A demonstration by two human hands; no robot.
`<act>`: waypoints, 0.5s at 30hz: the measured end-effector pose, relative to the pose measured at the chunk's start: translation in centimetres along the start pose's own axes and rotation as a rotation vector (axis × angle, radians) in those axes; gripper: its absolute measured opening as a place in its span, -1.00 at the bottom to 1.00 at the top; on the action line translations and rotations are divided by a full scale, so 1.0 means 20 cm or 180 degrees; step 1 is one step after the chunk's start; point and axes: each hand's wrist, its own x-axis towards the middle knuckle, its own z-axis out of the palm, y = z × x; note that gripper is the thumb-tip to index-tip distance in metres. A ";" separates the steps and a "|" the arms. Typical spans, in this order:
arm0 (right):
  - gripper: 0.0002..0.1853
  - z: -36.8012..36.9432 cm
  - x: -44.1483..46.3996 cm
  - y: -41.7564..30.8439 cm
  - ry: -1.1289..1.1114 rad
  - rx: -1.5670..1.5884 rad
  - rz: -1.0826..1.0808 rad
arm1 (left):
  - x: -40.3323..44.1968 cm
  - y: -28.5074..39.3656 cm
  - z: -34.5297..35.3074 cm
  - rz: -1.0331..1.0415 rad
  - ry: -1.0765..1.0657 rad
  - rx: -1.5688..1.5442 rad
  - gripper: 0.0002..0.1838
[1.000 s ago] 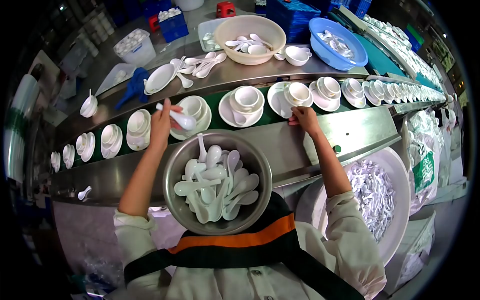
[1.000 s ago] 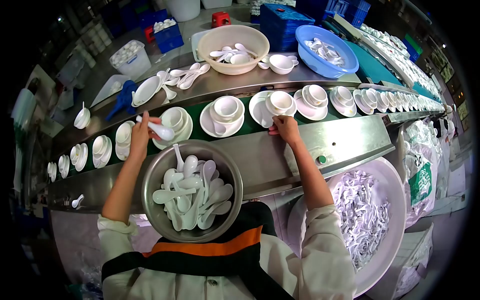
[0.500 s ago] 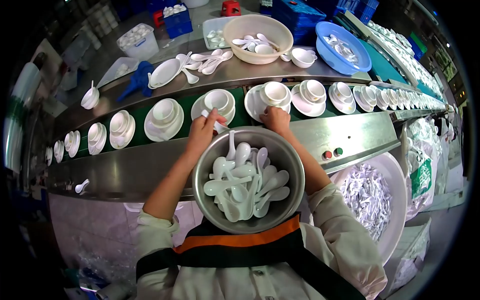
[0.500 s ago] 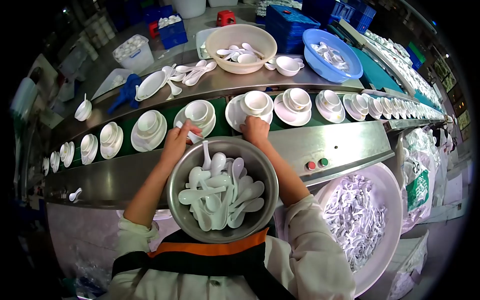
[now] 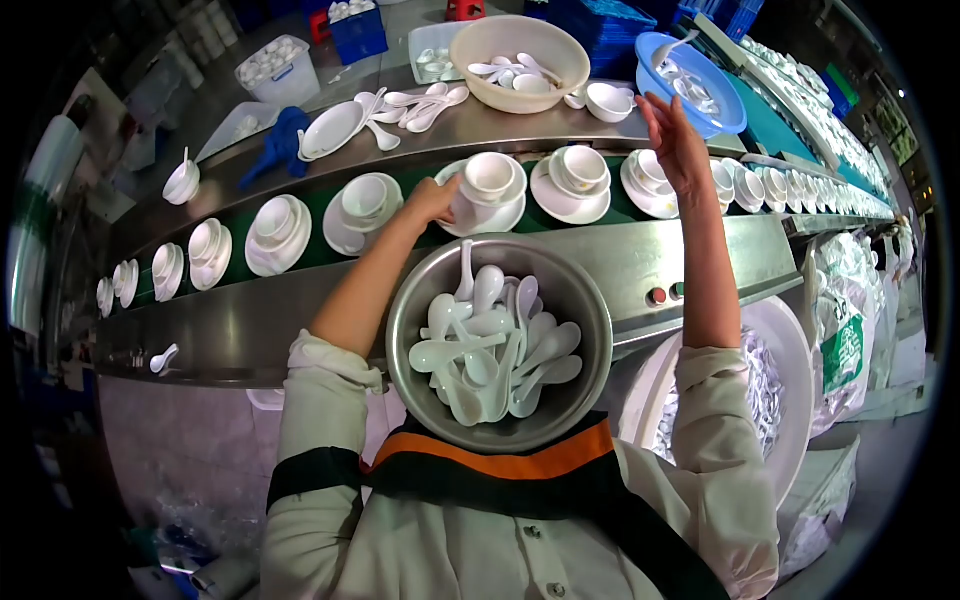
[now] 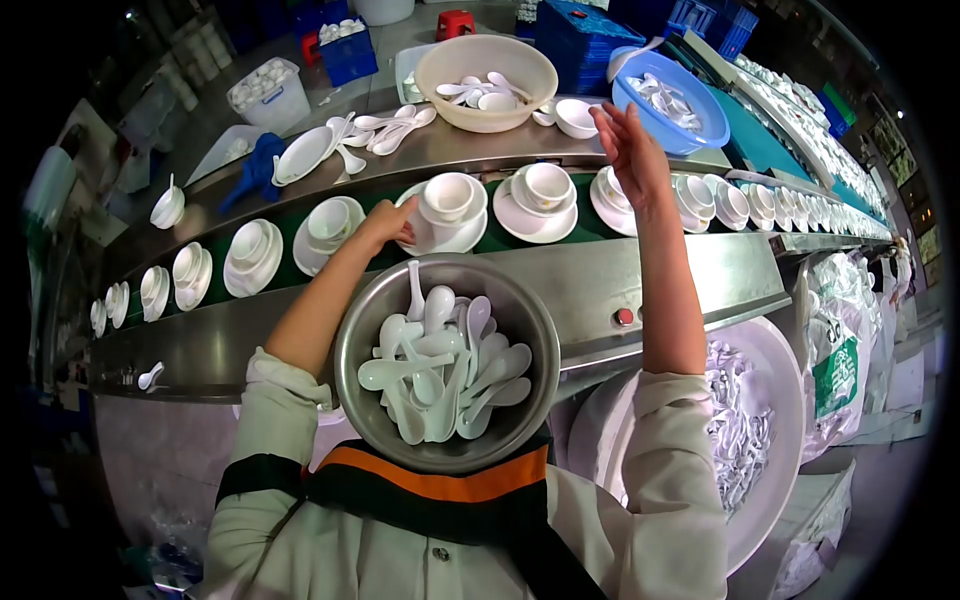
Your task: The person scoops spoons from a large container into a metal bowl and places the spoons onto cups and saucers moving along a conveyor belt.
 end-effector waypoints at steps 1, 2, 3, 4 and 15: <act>-0.72 0.01 -0.02 0.01 0.0005 -0.0423 -0.0341 | -0.07 0.04 -0.02 0.0173 0.0383 0.0552 -0.29; -0.74 0.01 -0.07 0.05 -0.0590 -0.1069 -0.0566 | -0.06 -0.02 -0.01 0.0842 0.1303 0.1337 -0.28; -0.76 0.03 -0.16 0.12 -0.1187 -0.1711 -0.0785 | -0.04 -0.09 -0.02 0.1526 0.2222 0.2116 -0.27; -0.79 0.08 -0.29 0.21 -0.1693 -0.2460 -0.0661 | -0.18 -0.01 -0.06 0.1638 0.2050 0.2133 -0.41; -0.80 0.17 -0.60 0.30 -0.2840 -0.5029 -0.2855 | -0.77 0.25 0.03 0.2225 0.0053 0.1308 -0.87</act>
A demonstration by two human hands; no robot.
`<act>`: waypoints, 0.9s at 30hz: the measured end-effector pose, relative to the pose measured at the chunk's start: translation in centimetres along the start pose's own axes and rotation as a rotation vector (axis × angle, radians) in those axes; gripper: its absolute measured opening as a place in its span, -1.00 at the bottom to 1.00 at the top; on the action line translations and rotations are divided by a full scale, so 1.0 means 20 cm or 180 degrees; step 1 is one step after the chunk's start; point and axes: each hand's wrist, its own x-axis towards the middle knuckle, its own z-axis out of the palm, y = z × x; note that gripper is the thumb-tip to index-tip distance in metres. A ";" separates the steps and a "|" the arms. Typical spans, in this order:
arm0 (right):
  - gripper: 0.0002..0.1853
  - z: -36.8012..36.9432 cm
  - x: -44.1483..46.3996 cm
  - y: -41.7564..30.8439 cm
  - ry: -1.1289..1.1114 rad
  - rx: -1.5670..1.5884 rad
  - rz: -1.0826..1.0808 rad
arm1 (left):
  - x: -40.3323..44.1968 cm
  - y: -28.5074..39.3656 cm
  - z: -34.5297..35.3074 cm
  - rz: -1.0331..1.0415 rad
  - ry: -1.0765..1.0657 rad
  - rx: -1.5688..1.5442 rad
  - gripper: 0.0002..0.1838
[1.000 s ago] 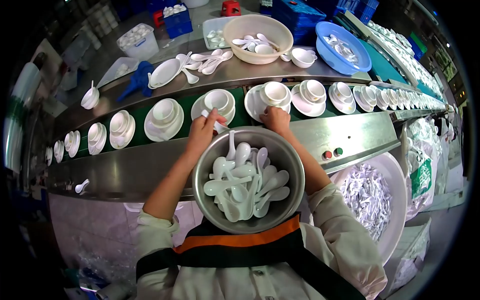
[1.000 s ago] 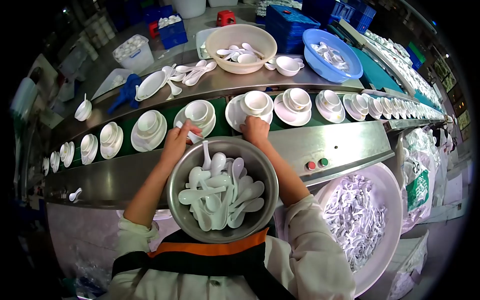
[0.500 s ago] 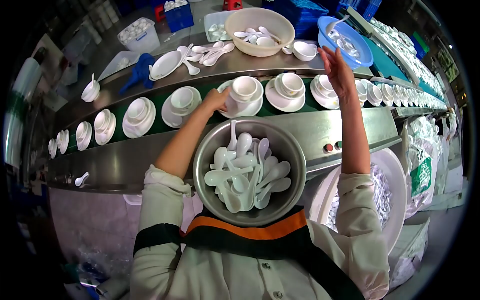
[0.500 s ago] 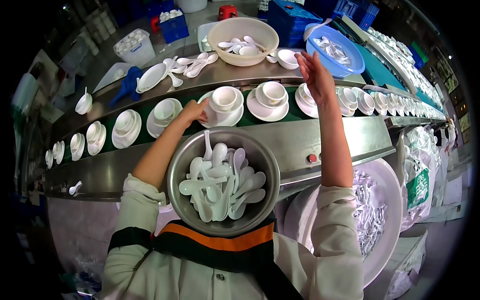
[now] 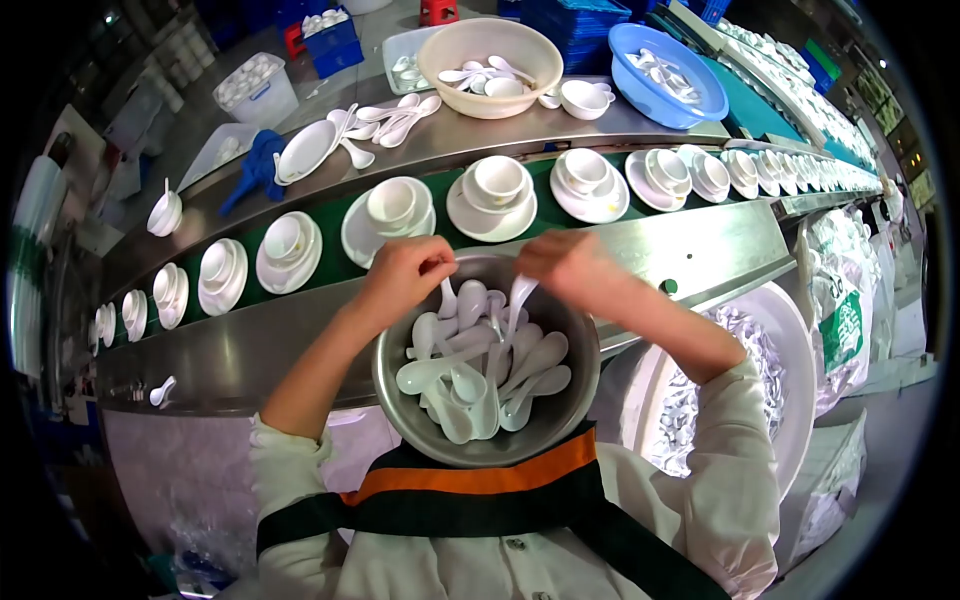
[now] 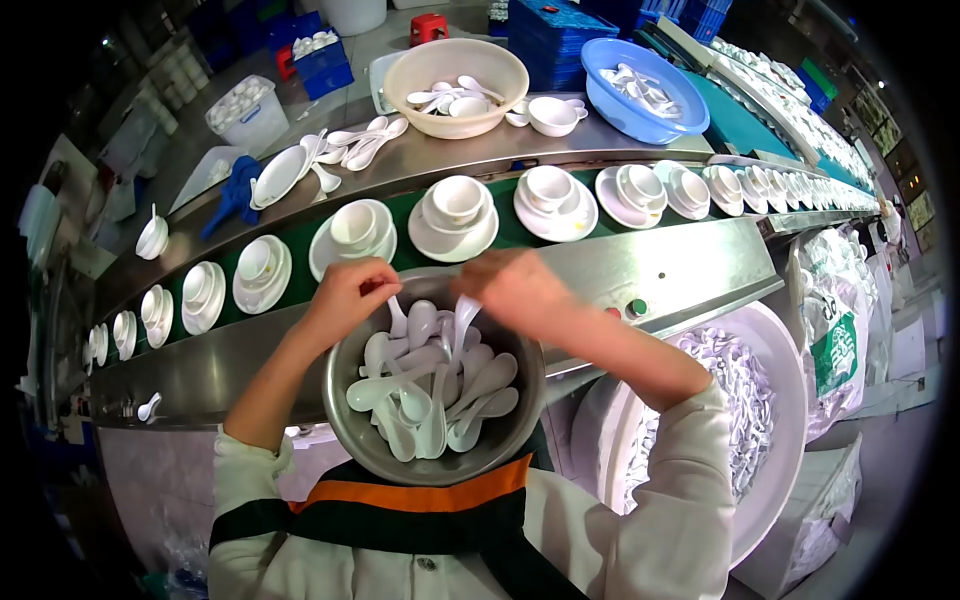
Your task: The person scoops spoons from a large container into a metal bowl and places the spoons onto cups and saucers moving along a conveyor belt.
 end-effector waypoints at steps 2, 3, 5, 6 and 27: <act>-0.85 -0.08 -0.05 0.12 0.0296 0.0312 0.1066 | -0.02 0.04 -0.04 0.0033 0.0339 -0.0303 -0.94; -0.85 -0.01 -0.12 0.25 0.0757 0.0460 0.1695 | -0.02 0.07 -0.08 0.0019 0.0703 -0.0362 -0.95; -0.84 0.02 -0.18 0.46 0.1112 0.1320 0.2583 | -0.01 0.10 -0.18 -0.0126 0.1310 -0.0510 -0.95; -0.83 0.09 -0.22 0.57 0.1470 0.1318 0.2778 | 0.00 0.10 -0.22 -0.0248 0.1562 -0.0603 -0.95; -0.83 0.20 0.15 -0.19 -0.0282 -0.0434 -0.0856 | -0.06 -0.54 0.10 0.0544 0.0569 0.1537 -0.82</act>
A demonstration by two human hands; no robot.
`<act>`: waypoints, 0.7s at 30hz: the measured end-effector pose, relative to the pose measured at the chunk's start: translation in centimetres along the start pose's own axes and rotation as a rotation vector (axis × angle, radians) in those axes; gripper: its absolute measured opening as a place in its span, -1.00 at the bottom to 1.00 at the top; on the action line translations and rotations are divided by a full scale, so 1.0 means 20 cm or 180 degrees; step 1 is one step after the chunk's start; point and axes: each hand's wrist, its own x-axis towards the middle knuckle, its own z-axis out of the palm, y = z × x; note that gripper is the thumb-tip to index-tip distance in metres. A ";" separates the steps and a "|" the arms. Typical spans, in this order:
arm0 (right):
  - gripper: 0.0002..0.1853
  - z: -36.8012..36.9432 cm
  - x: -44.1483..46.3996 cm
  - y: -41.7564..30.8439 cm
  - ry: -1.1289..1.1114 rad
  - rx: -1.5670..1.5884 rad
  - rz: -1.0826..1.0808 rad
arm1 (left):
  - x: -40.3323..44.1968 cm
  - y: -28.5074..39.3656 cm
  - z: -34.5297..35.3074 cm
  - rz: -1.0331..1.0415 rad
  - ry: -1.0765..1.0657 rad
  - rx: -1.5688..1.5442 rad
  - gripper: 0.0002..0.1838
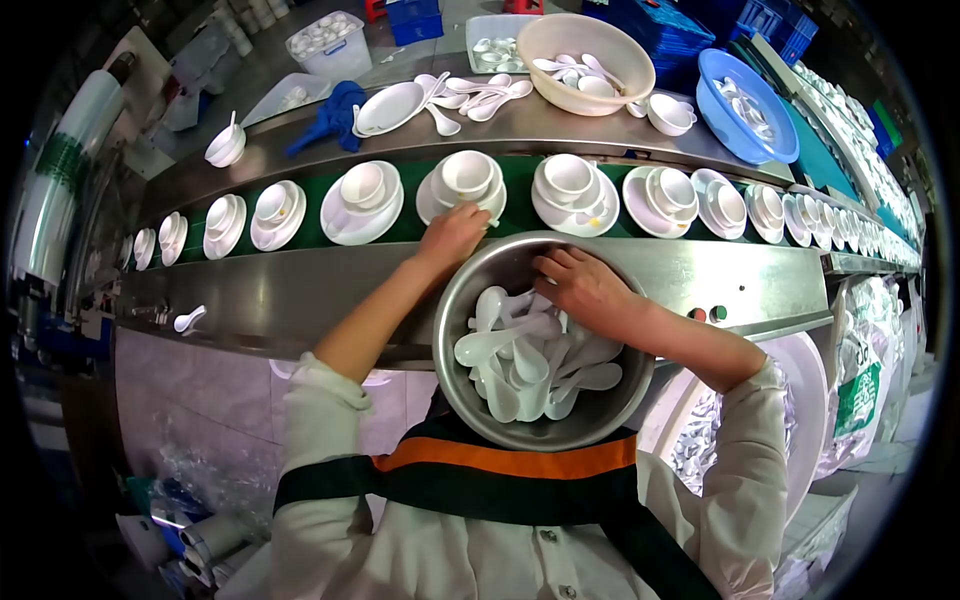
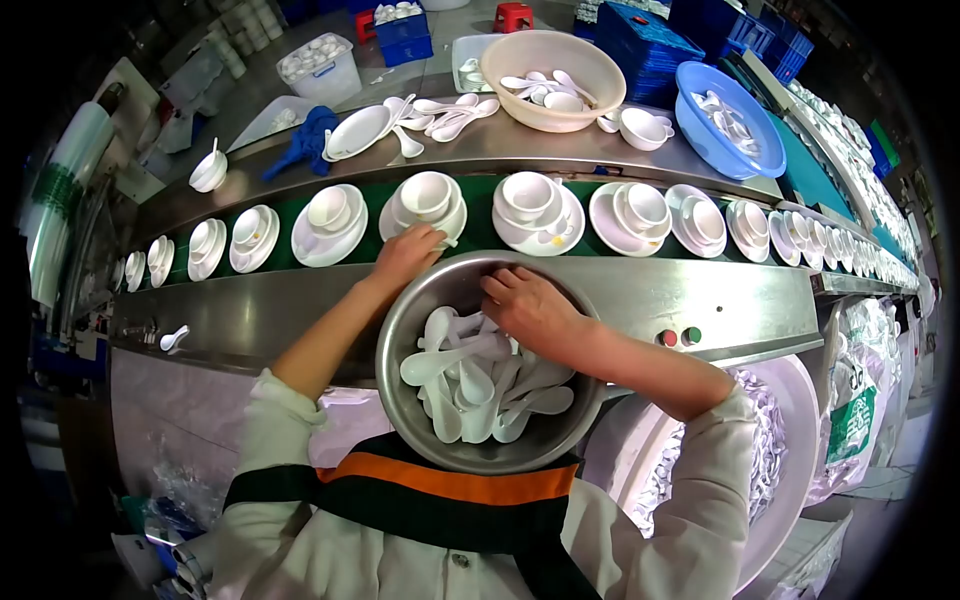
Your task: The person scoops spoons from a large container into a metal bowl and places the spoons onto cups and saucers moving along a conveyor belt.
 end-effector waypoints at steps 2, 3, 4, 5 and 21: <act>-0.82 -0.01 -0.08 0.03 0.0021 0.0239 0.0313 | -0.04 -0.02 -0.10 -0.0441 0.0074 -0.0228 -0.79; -0.82 -0.05 -0.12 0.05 0.0006 0.0236 0.0354 | -0.05 -0.05 -0.14 -0.0886 0.0242 -0.0812 -0.82; -0.83 -0.13 -0.16 0.07 -0.0153 0.0800 0.0763 | -0.02 -0.02 -0.24 -0.1032 0.0472 -0.0915 -0.85; -0.84 -0.19 -0.20 0.10 -0.0312 0.1353 0.1173 | 0.01 0.02 -0.34 -0.1157 0.0688 -0.1141 -0.88; -0.69 0.22 -0.18 0.45 -0.0208 0.2800 0.3666 | 0.00 0.55 -0.34 -0.0160 -0.2098 -0.1459 -0.80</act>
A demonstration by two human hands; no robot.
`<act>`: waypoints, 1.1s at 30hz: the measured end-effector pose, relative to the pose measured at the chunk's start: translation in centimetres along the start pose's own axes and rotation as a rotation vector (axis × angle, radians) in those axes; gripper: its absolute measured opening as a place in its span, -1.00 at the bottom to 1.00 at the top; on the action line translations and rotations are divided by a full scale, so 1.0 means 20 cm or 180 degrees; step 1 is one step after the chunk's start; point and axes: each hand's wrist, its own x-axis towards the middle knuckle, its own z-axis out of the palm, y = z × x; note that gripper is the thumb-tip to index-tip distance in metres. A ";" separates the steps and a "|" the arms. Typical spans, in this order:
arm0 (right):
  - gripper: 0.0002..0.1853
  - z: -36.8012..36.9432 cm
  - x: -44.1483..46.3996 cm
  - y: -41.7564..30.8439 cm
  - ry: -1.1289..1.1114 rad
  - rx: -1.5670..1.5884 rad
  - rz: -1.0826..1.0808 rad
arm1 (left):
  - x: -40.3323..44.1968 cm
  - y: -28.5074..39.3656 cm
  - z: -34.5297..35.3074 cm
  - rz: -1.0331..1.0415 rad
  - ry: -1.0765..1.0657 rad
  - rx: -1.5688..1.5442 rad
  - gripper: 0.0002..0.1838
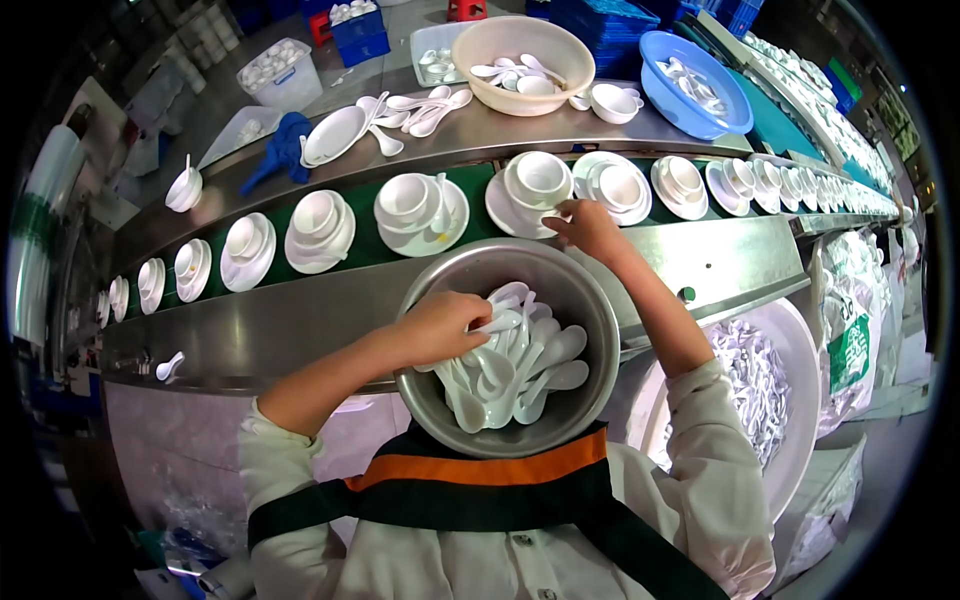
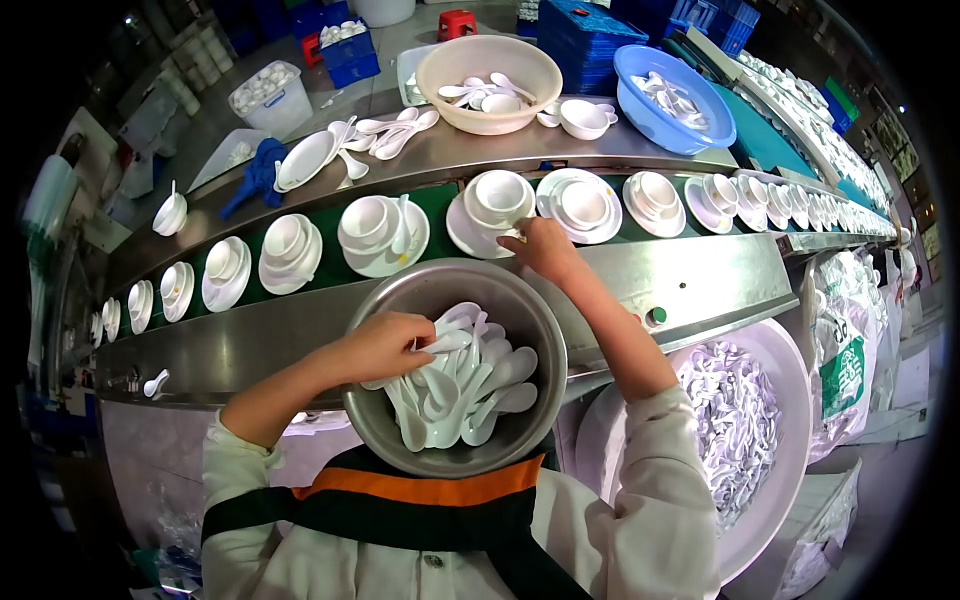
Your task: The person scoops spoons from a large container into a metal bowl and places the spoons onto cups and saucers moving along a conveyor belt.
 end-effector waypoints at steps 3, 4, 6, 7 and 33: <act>-0.69 -0.06 -0.21 -0.19 0.0476 -0.0301 -0.1650 | -0.03 0.02 -0.13 0.0037 0.0195 -0.0789 -0.82; -0.66 -0.10 -0.33 -0.30 -0.0027 -0.0222 -0.1622 | -0.02 0.00 -0.12 -0.0024 0.0453 -0.1990 -0.85; -0.59 -0.06 -0.47 -0.36 -0.0708 -0.0812 -0.2786 | -0.01 -0.01 -0.25 -0.0414 0.0912 -0.2129 -0.87; -0.55 0.00 -0.52 -0.32 -0.0854 -0.1280 -0.3104 | 0.02 -0.03 -0.30 -0.0402 0.1264 -0.2164 -0.86; -0.84 -0.62 -0.03 0.46 0.0331 0.0769 0.0188 | 0.97 -0.74 -0.18 -0.1019 0.1571 0.0188 -0.61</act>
